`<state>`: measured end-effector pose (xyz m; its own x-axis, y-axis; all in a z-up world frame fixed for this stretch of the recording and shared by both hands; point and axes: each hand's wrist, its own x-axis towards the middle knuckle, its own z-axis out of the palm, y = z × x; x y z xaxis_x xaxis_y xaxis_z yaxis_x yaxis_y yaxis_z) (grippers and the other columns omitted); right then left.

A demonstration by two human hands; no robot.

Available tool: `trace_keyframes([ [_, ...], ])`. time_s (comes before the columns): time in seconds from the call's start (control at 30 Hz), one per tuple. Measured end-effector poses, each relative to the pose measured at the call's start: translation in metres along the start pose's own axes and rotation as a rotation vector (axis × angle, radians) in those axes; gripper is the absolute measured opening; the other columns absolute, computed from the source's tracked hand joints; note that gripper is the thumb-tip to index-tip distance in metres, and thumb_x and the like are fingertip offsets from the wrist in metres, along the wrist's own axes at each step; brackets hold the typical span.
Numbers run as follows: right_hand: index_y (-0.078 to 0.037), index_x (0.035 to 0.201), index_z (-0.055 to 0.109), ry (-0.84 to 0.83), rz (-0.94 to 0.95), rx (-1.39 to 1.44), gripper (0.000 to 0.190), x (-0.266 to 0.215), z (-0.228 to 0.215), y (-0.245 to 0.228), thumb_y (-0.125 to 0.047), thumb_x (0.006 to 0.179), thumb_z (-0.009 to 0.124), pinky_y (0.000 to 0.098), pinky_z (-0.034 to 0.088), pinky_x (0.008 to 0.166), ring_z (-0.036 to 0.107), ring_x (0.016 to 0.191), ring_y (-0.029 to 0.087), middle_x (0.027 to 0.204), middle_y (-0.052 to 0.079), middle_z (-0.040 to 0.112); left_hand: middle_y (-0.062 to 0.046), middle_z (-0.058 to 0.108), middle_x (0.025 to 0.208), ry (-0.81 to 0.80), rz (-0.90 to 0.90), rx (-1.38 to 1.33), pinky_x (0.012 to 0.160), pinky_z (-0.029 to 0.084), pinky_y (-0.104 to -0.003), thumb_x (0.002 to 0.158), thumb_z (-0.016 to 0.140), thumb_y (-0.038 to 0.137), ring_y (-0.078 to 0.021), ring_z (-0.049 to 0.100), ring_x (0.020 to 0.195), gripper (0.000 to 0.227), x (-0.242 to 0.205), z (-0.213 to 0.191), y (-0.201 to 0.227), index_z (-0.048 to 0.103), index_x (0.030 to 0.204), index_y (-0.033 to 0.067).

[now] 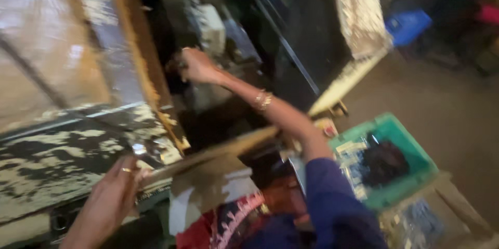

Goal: The person operates a strapping machine to secure a plastic-wrapped cardboard box. They repeatedly retrieve metal strapping tools from a green bin, insert them into the machine, and press down on the box to apply straps.

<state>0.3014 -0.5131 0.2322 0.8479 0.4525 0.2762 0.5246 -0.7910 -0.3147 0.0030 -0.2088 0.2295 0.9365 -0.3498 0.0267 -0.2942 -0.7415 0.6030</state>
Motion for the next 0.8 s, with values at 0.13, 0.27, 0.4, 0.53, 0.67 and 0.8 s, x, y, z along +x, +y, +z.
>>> trace_keyframes([
  [0.13,-0.006,0.087,0.073,-0.285,-0.027,0.045,0.045,-0.19,-0.088,0.013,-0.049,0.099,0.068,0.0484,0.05,0.067,0.068,0.07,0.034,0.074,0.018,0.07,-0.024,0.065,0.069,0.086,0.019,0.239,0.054,0.05,-0.049,0.103,0.058,0.027,-0.0386,0.064,0.058,0.027,0.02,-0.001,0.021,0.069,0.109,0.0035],
  [0.27,-0.012,0.091,0.078,-0.368,0.295,-0.104,0.042,-0.332,-0.172,0.05,-0.054,0.091,0.07,0.046,0.055,0.068,0.072,0.075,0.033,0.078,0.015,0.073,-0.016,0.063,0.059,0.152,0.119,0.361,0.046,0.047,-0.038,0.104,0.062,0.022,-0.0227,0.06,0.048,0.025,0.021,0.001,0.008,0.075,0.108,0.0008],
  [0.4,-0.014,0.09,0.08,-0.344,0.642,-0.358,0.04,-0.423,-0.193,0.078,-0.053,0.084,0.077,0.0478,0.056,0.07,0.072,0.079,0.035,0.082,0.014,0.074,-0.015,0.067,0.067,0.248,0.163,0.232,0.049,0.047,-0.035,0.107,0.059,0.014,-0.0209,0.062,0.048,0.023,0.016,0.014,-0.003,0.077,0.115,0.0013],
  [0.53,-0.018,0.098,0.08,-0.254,0.767,-0.267,0.043,-0.476,-0.189,0.094,-0.051,0.071,0.084,0.0481,0.056,0.07,0.072,0.078,0.036,0.082,0.015,0.074,-0.01,0.073,0.095,0.277,0.402,0.029,0.07,0.052,-0.027,0.122,0.052,0.014,-0.0143,0.069,0.073,0.021,0.026,0.028,0.009,0.072,0.122,0.0086],
  [0.67,-0.016,0.099,0.08,-0.114,0.714,-0.223,0.042,-0.478,-0.166,0.104,-0.05,0.074,0.083,0.0473,0.057,0.072,0.073,0.079,0.036,0.084,0.015,0.075,-0.014,0.072,0.078,0.236,0.287,0.333,0.06,0.053,-0.034,0.108,0.059,0.015,-0.0219,0.067,0.06,0.023,0.04,0.036,0.042,0.079,0.114,0.0078],
  [0.8,-0.013,0.089,0.08,-0.212,0.561,-0.34,0.033,-0.428,-0.129,0.125,-0.041,0.073,0.084,0.0477,0.058,0.071,0.072,0.079,0.035,0.081,0.015,0.073,-0.015,0.07,0.077,0.193,0.213,0.093,0.051,0.05,-0.039,0.11,0.062,0.021,-0.0241,0.066,0.055,0.021,0.061,0.053,0.09,0.078,0.11,0.0073],
])
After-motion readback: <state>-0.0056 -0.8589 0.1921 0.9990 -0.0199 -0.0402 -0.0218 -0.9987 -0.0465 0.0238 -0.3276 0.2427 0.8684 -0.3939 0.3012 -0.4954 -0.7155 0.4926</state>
